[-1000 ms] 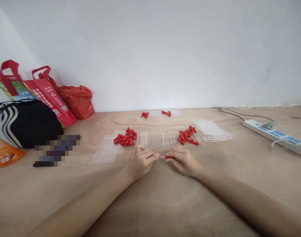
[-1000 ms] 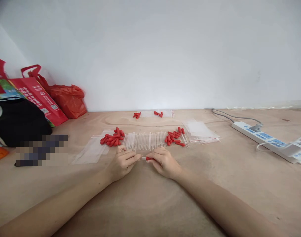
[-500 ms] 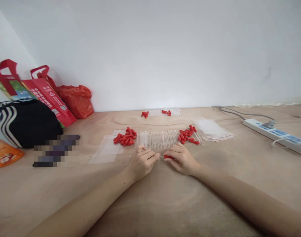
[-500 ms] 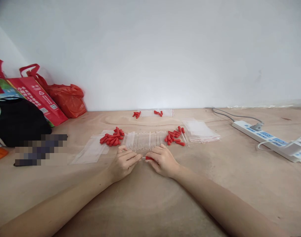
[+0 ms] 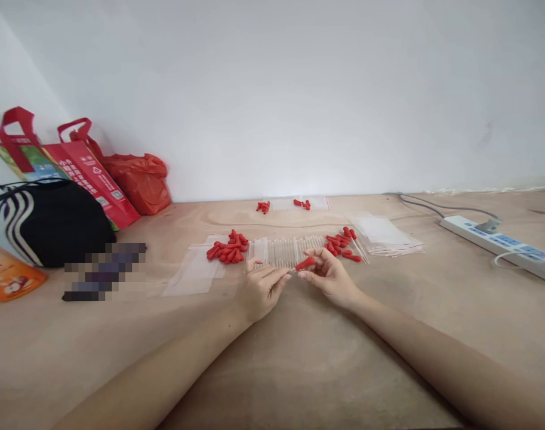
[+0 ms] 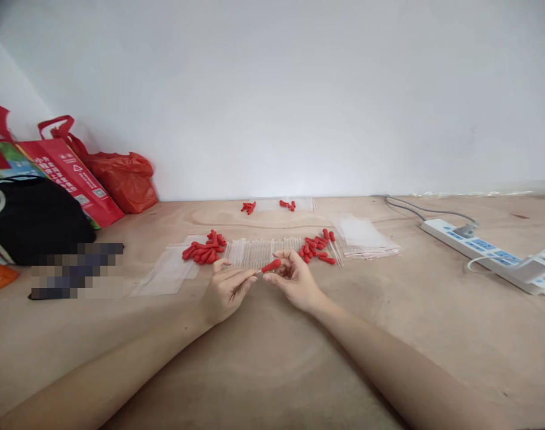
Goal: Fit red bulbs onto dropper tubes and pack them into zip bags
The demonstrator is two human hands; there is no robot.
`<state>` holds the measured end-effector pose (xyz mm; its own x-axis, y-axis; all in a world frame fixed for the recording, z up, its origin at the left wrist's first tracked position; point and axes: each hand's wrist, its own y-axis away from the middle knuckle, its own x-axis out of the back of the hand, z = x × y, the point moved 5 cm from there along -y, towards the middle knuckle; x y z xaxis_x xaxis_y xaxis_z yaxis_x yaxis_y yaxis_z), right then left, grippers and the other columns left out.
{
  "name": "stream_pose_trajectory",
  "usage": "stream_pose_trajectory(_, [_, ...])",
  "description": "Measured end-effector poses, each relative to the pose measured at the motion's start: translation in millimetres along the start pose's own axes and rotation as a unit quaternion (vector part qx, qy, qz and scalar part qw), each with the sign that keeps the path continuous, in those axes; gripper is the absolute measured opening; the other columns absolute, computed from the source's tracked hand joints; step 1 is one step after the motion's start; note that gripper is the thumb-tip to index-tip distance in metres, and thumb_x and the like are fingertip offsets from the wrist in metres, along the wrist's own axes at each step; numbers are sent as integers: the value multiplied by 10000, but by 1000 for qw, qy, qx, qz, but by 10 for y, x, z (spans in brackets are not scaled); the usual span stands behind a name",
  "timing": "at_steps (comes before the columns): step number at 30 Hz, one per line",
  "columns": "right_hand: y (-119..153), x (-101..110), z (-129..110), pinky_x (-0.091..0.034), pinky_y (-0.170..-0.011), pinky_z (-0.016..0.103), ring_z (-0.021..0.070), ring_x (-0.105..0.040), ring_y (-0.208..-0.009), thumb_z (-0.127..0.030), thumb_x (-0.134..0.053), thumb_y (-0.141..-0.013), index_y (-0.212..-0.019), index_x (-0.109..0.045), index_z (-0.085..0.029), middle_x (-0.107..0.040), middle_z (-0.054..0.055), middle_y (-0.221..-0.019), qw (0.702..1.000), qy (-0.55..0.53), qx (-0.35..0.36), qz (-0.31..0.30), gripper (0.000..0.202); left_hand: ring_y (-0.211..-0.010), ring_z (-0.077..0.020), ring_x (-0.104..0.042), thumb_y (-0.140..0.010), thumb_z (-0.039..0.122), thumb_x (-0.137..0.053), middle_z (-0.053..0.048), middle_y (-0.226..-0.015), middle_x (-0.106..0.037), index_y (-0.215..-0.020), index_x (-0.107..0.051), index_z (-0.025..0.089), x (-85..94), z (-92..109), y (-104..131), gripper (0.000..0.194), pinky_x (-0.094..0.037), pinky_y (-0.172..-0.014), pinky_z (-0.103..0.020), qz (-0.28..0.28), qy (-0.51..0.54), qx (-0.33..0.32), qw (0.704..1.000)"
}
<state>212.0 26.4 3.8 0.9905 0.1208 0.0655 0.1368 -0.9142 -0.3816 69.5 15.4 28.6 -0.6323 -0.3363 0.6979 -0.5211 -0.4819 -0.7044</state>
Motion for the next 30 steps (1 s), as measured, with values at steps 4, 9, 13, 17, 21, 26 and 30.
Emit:
stream_pose_trajectory(4, [-12,-93,2,-453,-643,265,114,-552,-645,-408,-645,-650,-711,-513,-183,-592,8,-701,996,-82,-41,5,268,-573,-110,-564,-857,248,-425,16,-639,-657,-875,-603,181,18,37,-11,191,-290,-763,-333,-5,18,12,1000])
stream_pose_trajectory(9, [-236,467,-97,-422,-568,262,120,-519,-580,-443,-525,-722,-934,-568,-168,-591,16,-699,991,56,-60,108,350,-810,-174,-576,-807,316,-490,-29,-841,-664,-928,-599,190,67,-52,-25,206,-258,-837,-382,-12,1,60,998])
stream_pose_trajectory(13, [-449,1141,-160,-389,-587,269,162,-540,-615,-358,-463,-749,-887,-625,-147,-585,26,-612,902,383,-104,170,300,-831,-189,-563,-791,302,-517,-32,-847,-655,-883,-614,204,35,-152,-16,165,-246,-834,-410,-29,-27,87,995])
stream_pose_trajectory(17, [-533,1446,15,-386,-596,289,227,-576,-734,-343,-456,-740,-873,-648,-149,-623,94,-697,778,568,-221,153,304,-842,-187,-555,-786,277,-530,-24,-870,-646,-839,-623,215,-9,-175,6,124,-235,-834,-424,-47,-36,86,995])
stream_pose_trajectory(21, [-531,1485,192,-409,-633,331,274,-571,-863,-430,-464,-738,-942,-632,-166,-625,146,-883,721,610,-293,152,373,-844,-189,-551,-772,263,-545,-20,-872,-644,-808,-631,216,-24,-181,25,104,-239,-831,-430,-55,-49,85,994])
stream_pose_trajectory(26, [-512,1477,206,-414,-667,353,279,-564,-905,-436,-432,-764,-943,-635,-175,-624,145,-913,708,624,-298,146,376,-842,-190,-547,-766,251,-548,-16,-869,-641,-773,-637,216,-47,-188,28,95,-243,-829,-436,-71,-52,85,992])
stream_pose_trajectory(30, [-491,1402,127,-407,-656,334,260,-565,-900,-436,-427,-768,-945,-640,-222,-629,104,-960,729,621,-249,144,350,-849,-197,-542,-768,251,-546,-16,-869,-639,-768,-633,217,-50,-192,23,93,-239,-826,-444,-73,-52,88,992])
